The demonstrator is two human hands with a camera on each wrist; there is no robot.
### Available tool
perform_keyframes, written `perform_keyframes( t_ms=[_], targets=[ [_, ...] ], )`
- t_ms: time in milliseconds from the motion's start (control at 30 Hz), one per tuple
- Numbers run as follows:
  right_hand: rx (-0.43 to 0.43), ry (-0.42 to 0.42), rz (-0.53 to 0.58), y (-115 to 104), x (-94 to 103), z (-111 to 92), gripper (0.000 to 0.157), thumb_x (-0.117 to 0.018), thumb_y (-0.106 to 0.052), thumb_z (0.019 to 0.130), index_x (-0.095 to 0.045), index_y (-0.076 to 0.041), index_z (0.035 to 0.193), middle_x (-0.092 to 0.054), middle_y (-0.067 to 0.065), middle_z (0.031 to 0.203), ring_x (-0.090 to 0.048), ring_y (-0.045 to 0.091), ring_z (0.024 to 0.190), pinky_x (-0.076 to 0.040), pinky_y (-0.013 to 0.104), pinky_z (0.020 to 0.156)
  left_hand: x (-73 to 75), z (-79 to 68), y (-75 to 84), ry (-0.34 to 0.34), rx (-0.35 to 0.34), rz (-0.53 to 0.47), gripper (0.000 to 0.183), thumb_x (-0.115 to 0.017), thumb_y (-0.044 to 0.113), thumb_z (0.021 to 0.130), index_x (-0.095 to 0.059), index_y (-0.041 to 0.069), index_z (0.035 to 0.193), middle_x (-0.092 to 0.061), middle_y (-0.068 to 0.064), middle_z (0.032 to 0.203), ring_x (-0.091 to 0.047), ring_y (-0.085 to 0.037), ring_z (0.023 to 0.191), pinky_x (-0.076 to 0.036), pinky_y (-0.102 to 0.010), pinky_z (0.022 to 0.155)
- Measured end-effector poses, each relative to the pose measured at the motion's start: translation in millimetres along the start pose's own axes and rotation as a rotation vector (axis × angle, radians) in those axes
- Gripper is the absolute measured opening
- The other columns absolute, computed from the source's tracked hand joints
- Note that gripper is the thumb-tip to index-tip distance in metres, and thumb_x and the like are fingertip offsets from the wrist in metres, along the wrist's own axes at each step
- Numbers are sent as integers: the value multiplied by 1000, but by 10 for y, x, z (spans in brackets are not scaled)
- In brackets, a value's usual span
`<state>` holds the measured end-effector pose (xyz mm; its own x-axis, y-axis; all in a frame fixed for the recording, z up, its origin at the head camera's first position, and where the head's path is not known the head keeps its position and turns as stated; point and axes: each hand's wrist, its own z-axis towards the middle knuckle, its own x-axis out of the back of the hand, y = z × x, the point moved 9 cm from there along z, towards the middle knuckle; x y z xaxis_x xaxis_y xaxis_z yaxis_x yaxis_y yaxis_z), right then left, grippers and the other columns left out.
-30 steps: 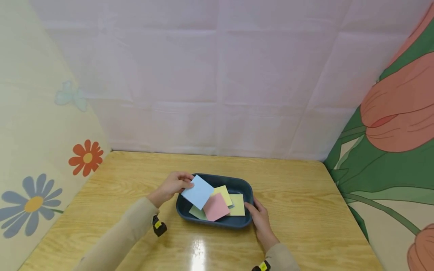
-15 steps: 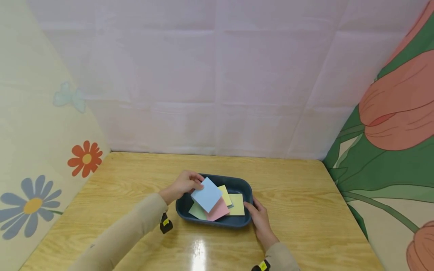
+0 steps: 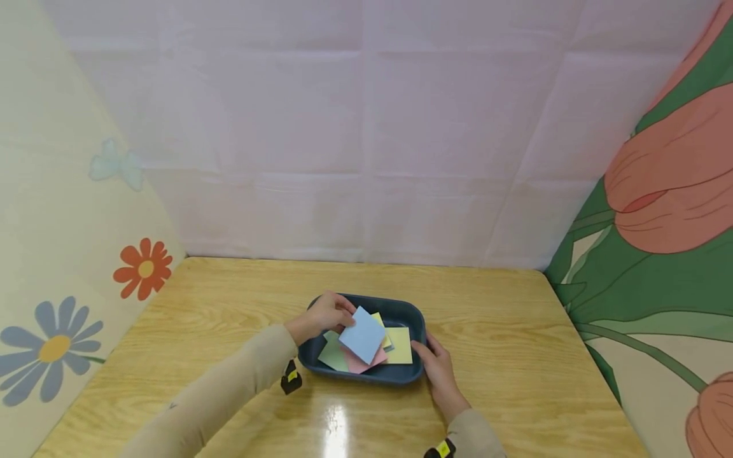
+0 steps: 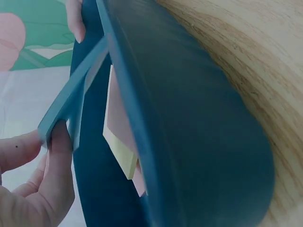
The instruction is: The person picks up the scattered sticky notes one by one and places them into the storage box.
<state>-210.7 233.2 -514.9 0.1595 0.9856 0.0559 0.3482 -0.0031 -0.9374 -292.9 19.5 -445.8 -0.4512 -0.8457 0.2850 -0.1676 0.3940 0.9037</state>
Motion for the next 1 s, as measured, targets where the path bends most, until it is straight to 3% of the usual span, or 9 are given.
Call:
perform_keyframes(
  t_ms=[300, 600, 767, 1000],
  targets=[
    [-4, -6, 3, 2, -33, 25, 63, -55, -20, 91, -26, 4, 142, -23, 25, 146, -17, 37, 135, -19, 48, 109, 43, 2, -35, -29, -54, 46, 33, -59, -6, 80, -58, -10, 113, -63, -18, 103, -61, -24, 89, -54, -32, 72],
    [3, -8, 2, -21, -36, 52, 62, -54, -19, 92, -26, 5, 141, -23, 26, 146, -17, 37, 135, -20, 48, 109, 200, -79, -41, -75, -79, -80, 33, -55, 2, 89, -52, -13, 118, -57, -22, 113, -61, -32, 96, -54, -33, 76],
    [23, 56, -68, -31, 44, 58, 61, -56, -22, 91, -32, 7, 138, -30, 27, 142, -25, 37, 132, -24, 47, 107, 312, -147, 1, -44, -100, -73, 31, -54, 5, 91, -53, -13, 116, -58, -24, 108, -61, -32, 91, -54, -34, 73],
    [45, 91, -137, -41, 119, 50, 61, -59, -28, 90, -38, 7, 135, -37, 28, 137, -34, 37, 127, -31, 47, 104, 474, -215, 10, 51, -79, -107, 20, -56, 7, 90, -60, -9, 102, -63, -13, 88, -62, -18, 76, -54, -34, 68]
  ],
)
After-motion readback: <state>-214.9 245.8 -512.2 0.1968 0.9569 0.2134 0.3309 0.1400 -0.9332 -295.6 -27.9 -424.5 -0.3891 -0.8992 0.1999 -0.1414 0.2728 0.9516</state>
